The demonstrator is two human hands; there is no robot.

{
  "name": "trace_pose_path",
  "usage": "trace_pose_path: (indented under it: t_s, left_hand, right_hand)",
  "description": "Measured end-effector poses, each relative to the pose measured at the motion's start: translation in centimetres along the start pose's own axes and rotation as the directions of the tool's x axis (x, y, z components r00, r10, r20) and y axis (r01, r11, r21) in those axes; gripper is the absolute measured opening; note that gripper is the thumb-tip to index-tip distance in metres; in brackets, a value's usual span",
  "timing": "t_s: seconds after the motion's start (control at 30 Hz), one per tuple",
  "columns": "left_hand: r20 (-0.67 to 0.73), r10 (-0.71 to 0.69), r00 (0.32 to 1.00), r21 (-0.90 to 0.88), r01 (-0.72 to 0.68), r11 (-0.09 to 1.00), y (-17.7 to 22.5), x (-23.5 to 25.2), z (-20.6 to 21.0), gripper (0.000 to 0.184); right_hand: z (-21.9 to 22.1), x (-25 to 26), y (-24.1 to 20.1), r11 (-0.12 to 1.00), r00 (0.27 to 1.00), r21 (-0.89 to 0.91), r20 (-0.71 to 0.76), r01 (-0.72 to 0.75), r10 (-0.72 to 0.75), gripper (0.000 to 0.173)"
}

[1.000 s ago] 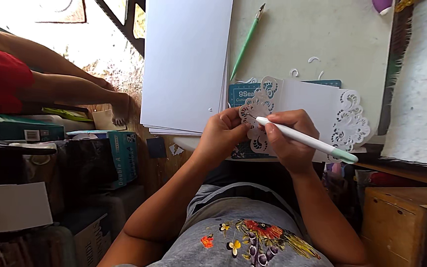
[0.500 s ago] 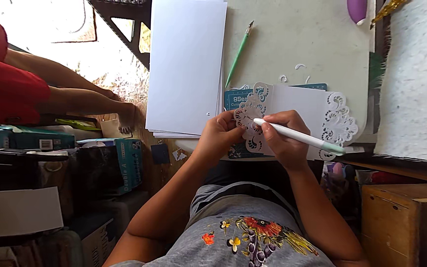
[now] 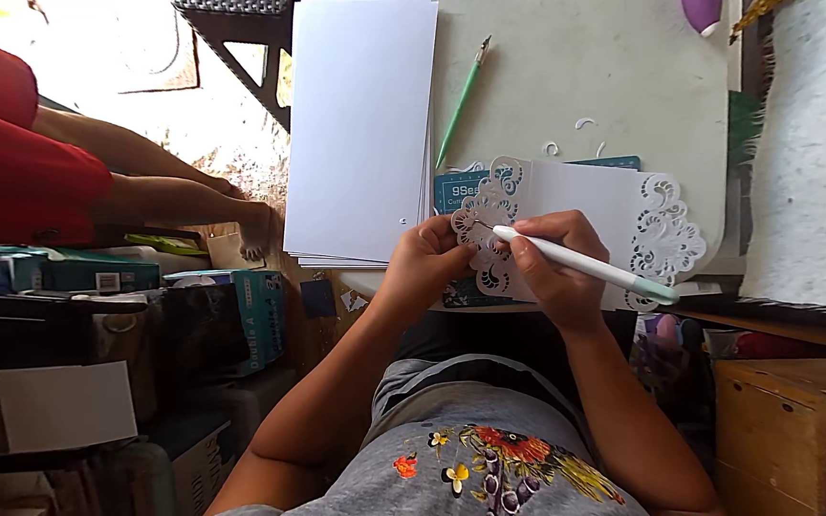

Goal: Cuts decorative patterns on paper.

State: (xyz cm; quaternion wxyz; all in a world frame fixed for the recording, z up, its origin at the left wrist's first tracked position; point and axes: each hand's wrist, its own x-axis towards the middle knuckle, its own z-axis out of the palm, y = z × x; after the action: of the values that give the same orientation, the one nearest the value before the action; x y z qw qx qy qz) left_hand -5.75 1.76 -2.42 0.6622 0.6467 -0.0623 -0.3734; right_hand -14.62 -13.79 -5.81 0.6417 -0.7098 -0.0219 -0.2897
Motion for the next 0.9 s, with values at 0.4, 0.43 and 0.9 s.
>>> trace_pose_path:
  t_s: [0.4,0.43,0.9]
  left_hand:
    - [-0.016,0.013,1.0,0.032,-0.013,0.999,0.04,-0.46,0.16,0.015]
    - [-0.011,0.013,1.0,0.011,-0.013,1.0,0.05,-0.48,0.1,0.013]
    - [-0.057,-0.063,0.996,-0.233,0.048,0.971,0.57,-0.17,0.23,0.02]
  right_hand:
    - [-0.02,0.0,0.05,0.999,1.0,0.036,-0.01,-0.007,0.007,0.016]
    - [-0.05,0.01,0.04,0.999,1.0,0.044,-0.017,-0.011,0.012,0.016]
    - [-0.36,-0.03,-0.03,0.994,0.995,0.094,-0.072,-0.057,0.064,0.015]
